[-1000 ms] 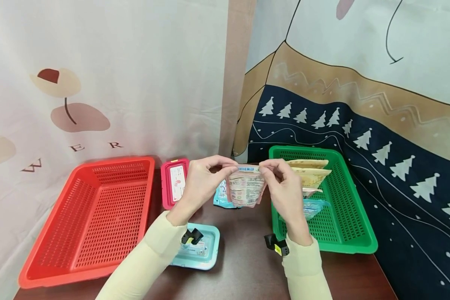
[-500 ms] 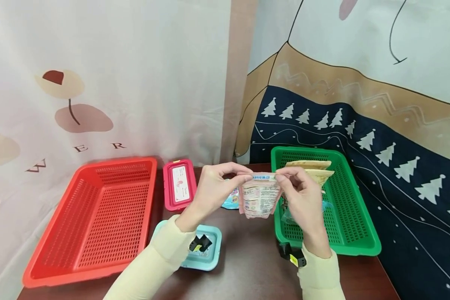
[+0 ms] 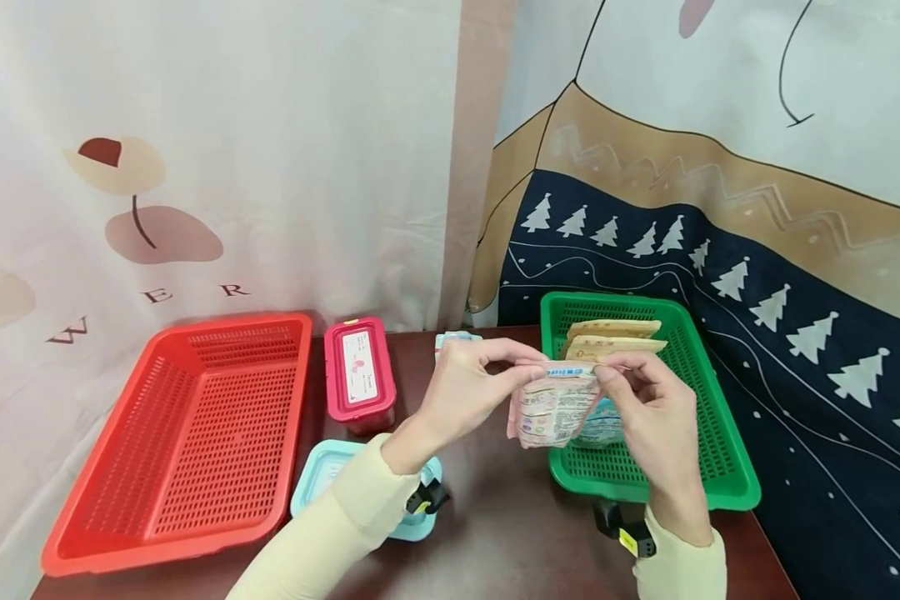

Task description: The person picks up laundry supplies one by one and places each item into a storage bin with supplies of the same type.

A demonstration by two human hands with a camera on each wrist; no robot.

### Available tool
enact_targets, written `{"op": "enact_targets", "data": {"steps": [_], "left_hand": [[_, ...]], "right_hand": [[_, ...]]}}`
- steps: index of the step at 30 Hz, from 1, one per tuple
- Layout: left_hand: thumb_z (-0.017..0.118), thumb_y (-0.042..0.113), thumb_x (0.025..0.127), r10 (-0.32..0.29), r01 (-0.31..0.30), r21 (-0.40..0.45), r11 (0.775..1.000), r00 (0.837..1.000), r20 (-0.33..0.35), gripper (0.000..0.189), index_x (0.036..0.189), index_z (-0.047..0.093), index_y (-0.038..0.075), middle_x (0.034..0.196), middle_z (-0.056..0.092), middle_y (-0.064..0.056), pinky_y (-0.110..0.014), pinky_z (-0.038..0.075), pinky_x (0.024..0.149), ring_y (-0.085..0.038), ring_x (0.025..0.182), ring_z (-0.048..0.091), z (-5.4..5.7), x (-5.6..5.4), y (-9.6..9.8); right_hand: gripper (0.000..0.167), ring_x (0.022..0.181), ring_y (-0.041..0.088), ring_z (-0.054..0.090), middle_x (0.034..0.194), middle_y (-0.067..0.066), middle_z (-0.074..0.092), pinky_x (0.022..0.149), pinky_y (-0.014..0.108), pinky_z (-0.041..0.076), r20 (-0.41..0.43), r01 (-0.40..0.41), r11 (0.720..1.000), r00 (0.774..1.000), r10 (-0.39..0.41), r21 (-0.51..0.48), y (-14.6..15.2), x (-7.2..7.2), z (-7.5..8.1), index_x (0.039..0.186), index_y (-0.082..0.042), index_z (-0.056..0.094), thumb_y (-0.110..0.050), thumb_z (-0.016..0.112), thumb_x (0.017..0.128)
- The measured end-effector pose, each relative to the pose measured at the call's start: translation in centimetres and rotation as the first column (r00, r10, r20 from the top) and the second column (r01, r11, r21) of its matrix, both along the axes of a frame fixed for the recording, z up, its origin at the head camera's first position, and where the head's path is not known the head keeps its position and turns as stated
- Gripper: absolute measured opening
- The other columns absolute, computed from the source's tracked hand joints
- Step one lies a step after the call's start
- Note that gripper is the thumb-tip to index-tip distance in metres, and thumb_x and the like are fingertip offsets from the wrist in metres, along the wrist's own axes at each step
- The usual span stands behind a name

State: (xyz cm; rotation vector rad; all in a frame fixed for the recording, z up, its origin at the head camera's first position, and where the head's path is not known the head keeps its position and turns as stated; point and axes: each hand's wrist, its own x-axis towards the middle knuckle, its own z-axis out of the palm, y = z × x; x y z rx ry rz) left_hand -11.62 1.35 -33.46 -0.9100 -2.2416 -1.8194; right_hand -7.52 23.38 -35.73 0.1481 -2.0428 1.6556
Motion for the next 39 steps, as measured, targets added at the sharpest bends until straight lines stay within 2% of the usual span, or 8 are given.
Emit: {"op": "enact_targets", "data": {"steps": [5,12,16,20,26,30,34,39], "left_hand": [[0.079,0.016,0.093,-0.020,0.020,-0.028,0.999,1.000,-0.007,0.016,0.109,0.082,0.012,0.099,0.079,0.006,-0.023,0.056,0.061,0.003,0.085,0.064,0.2,0.4,0.8],[0.078,0.017,0.094,-0.039,0.032,-0.085,0.996,0.996,-0.082,0.016,0.108,0.082,0.011,0.099,0.079,0.004,-0.018,0.053,0.056,0.012,0.082,0.060,-0.1,0.4,2.5],[0.077,0.018,0.095,-0.052,0.047,-0.106,0.993,0.998,-0.048,0.016,0.109,0.082,0.011,0.100,0.079,0.003,-0.015,0.055,0.060,0.015,0.081,0.058,-0.3,0.3,3.6],[0.075,0.019,0.097,-0.052,0.048,-0.127,0.991,0.998,-0.033,0.015,0.108,0.082,0.013,0.100,0.079,0.005,-0.013,0.054,0.062,0.016,0.082,0.056,-0.7,0.2,4.6],[0.075,0.021,0.097,-0.037,0.021,-0.186,0.982,0.996,-0.082,0.014,0.108,0.082,0.015,0.100,0.079,0.006,-0.010,0.049,0.061,0.015,0.080,0.055,-1.9,0.1,5.9],[0.073,0.022,0.099,-0.025,0.003,-0.249,0.969,0.996,-0.088,0.016,0.111,0.082,0.017,0.103,0.079,0.008,-0.010,0.046,0.055,0.014,0.075,0.055,-2.8,0.0,6.7],[0.072,0.024,0.099,0.001,-0.026,-0.324,0.946,0.997,-0.076,0.016,0.111,0.082,0.021,0.104,0.078,0.010,-0.010,0.044,0.053,0.013,0.071,0.052,-3.6,-0.1,7.4],[0.072,0.026,0.099,0.024,-0.071,-0.408,0.910,0.993,-0.120,0.014,0.108,0.083,0.024,0.105,0.077,0.014,-0.007,0.039,0.055,0.011,0.072,0.052,-4.5,-0.2,7.9]], "right_hand": [[0.013,0.068,0.011,0.064,0.079,0.004,0.071,0.064,0.017,0.050,-0.030,-0.002,1.000,1.000,0.001,-0.023,1.0,0.7,0.1,0.104,0.015,0.068,0.017,0.067,0.091],[0.012,0.071,0.011,0.066,0.086,0.002,0.073,0.066,0.014,0.053,0.002,0.054,0.998,0.999,-0.054,0.008,2.5,1.4,0.2,0.104,0.017,0.067,0.012,0.068,0.093],[0.012,0.072,0.008,0.067,0.088,0.001,0.074,0.067,0.013,0.053,0.007,0.087,0.996,0.996,-0.087,0.027,3.5,1.5,0.0,0.104,0.017,0.067,0.014,0.067,0.093],[0.011,0.073,0.007,0.067,0.088,0.000,0.073,0.068,0.012,0.054,0.030,0.132,0.988,0.990,-0.135,0.083,4.3,1.7,-0.4,0.104,0.016,0.068,0.014,0.066,0.093],[0.012,0.072,0.006,0.066,0.087,-0.004,0.073,0.068,0.011,0.053,0.072,0.172,0.974,0.980,-0.184,0.150,5.4,1.8,-1.6,0.104,0.013,0.068,0.014,0.067,0.093],[0.011,0.073,0.006,0.066,0.087,-0.008,0.072,0.067,0.011,0.051,0.101,0.183,0.966,0.974,-0.204,0.182,6.2,1.7,-2.8,0.106,0.011,0.068,0.011,0.067,0.094],[0.012,0.073,0.002,0.065,0.087,-0.012,0.071,0.067,0.010,0.050,0.133,0.201,0.957,0.964,-0.231,0.212,6.7,1.6,-4.0,0.107,0.009,0.069,0.007,0.068,0.095],[0.011,0.074,-0.001,0.065,0.086,-0.015,0.071,0.068,0.010,0.050,0.161,0.205,0.950,0.956,-0.246,0.237,7.0,1.7,-5.3,0.108,0.008,0.069,0.004,0.068,0.097]]}}
